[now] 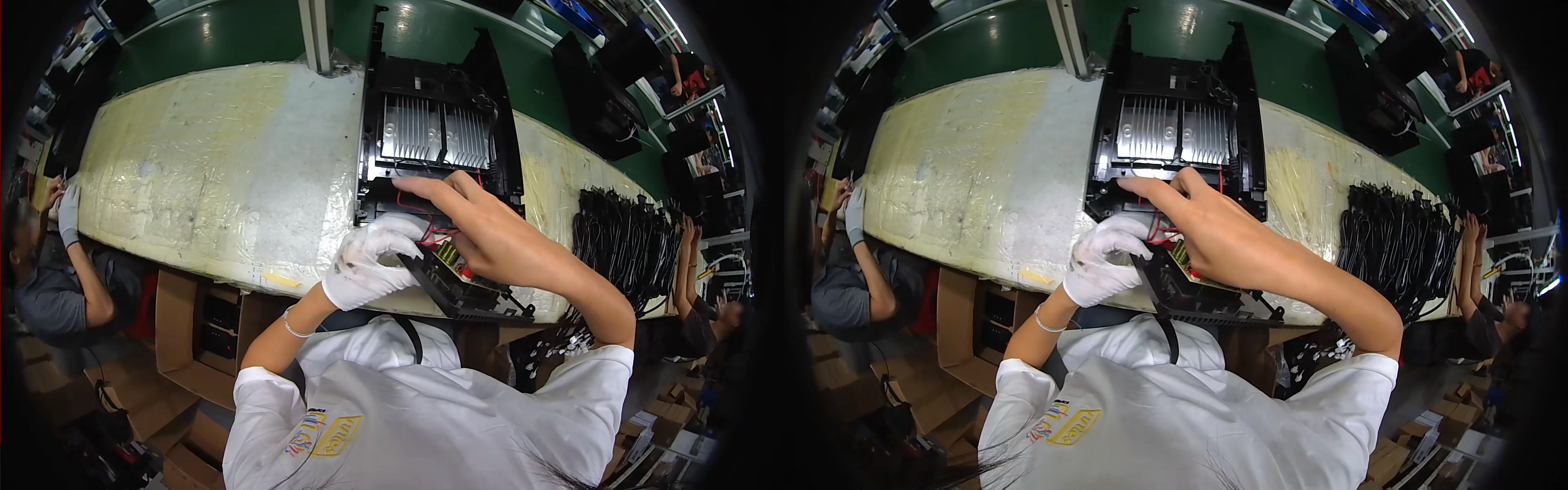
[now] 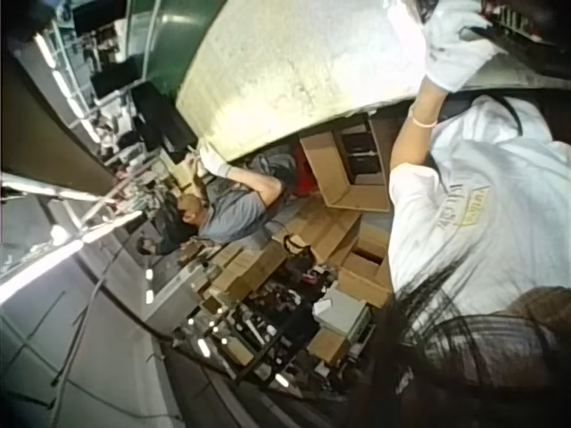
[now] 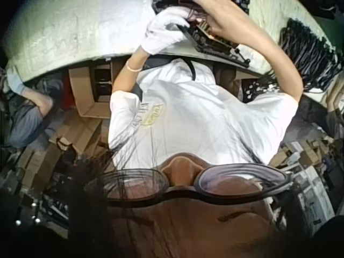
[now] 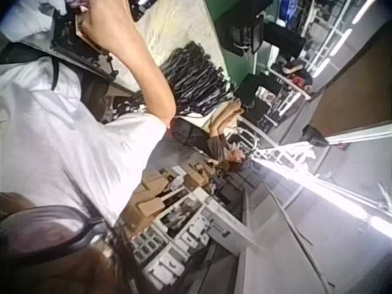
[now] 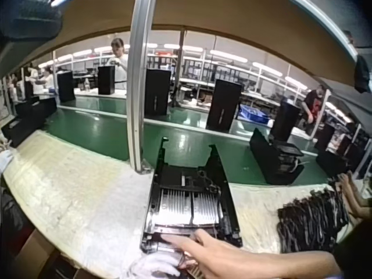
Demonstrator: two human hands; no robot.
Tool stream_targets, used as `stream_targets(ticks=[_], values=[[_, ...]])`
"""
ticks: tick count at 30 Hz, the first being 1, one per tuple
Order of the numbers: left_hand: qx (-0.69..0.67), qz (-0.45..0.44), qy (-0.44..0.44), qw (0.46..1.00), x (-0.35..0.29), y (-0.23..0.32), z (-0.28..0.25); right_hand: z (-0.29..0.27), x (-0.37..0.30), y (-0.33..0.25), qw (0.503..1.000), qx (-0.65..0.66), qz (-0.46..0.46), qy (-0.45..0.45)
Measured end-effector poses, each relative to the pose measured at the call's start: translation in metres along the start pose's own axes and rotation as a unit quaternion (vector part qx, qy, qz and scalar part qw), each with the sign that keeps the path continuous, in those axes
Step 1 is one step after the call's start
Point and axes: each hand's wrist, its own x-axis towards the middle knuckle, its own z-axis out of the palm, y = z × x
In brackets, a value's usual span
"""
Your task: Assemble electronic components and wire bundles into a plastic housing on a production line.
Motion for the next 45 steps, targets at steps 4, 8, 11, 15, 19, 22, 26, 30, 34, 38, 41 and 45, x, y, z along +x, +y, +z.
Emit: stream_targets(ticks=[4, 8, 11, 15, 19, 22, 26, 30, 34, 38, 41, 45], values=[[-0.022, -0.051, -0.016, 0.998, 0.003, -0.001, -0.005, 0.003, -0.006, 0.013, 0.986, -0.026, -0.111, 0.124], [-0.049, 0.007, -0.004, 0.999, 0.007, -0.009, -0.005, 0.0, -0.008, 0.025, 0.973, -0.094, -0.188, 0.098], [-0.031, 0.007, -0.004, 1.0, 0.006, -0.012, -0.003, -0.006, -0.002, 0.028, 0.975, -0.023, -0.211, 0.06], [-0.029, 0.008, -0.022, 0.999, 0.007, -0.009, -0.003, -0.02, 0.006, 0.011, 0.974, -0.093, -0.2, -0.05], [-0.031, 0.019, -0.03, 0.999, 0.006, -0.01, -0.003, -0.014, 0.011, 0.008, 0.97, -0.152, -0.18, -0.052], [-0.039, 0.039, -0.02, 0.998, 0.005, -0.012, -0.003, -0.008, 0.007, 0.008, 0.978, -0.134, -0.158, -0.003], [-0.052, 0.051, 0.001, 0.997, 0.0, -0.02, 0.0, -0.008, 0.015, 0.002, 0.986, -0.149, -0.027, -0.075], [-0.059, 0.024, -0.003, 0.998, -0.004, -0.02, 0.002, -0.003, 0.014, 0.008, 0.984, -0.071, -0.148, 0.068], [-0.028, -0.019, -0.016, 0.999, -0.007, -0.016, -0.002, -0.009, 0.017, 0.019, 0.968, -0.105, -0.229, -0.007], [-0.055, -0.041, -0.021, 0.997, -0.006, -0.013, -0.005, -0.004, 0.018, 0.031, 0.957, -0.099, -0.273, -0.011], [-0.029, -0.043, -0.013, 0.999, -0.006, -0.015, -0.003, -0.006, 0.018, 0.036, 0.964, -0.067, -0.258, -0.019], [-0.066, -0.045, 0.008, 0.997, -0.006, -0.011, -0.003, -0.008, 0.018, 0.036, 0.966, -0.028, -0.253, -0.036]])
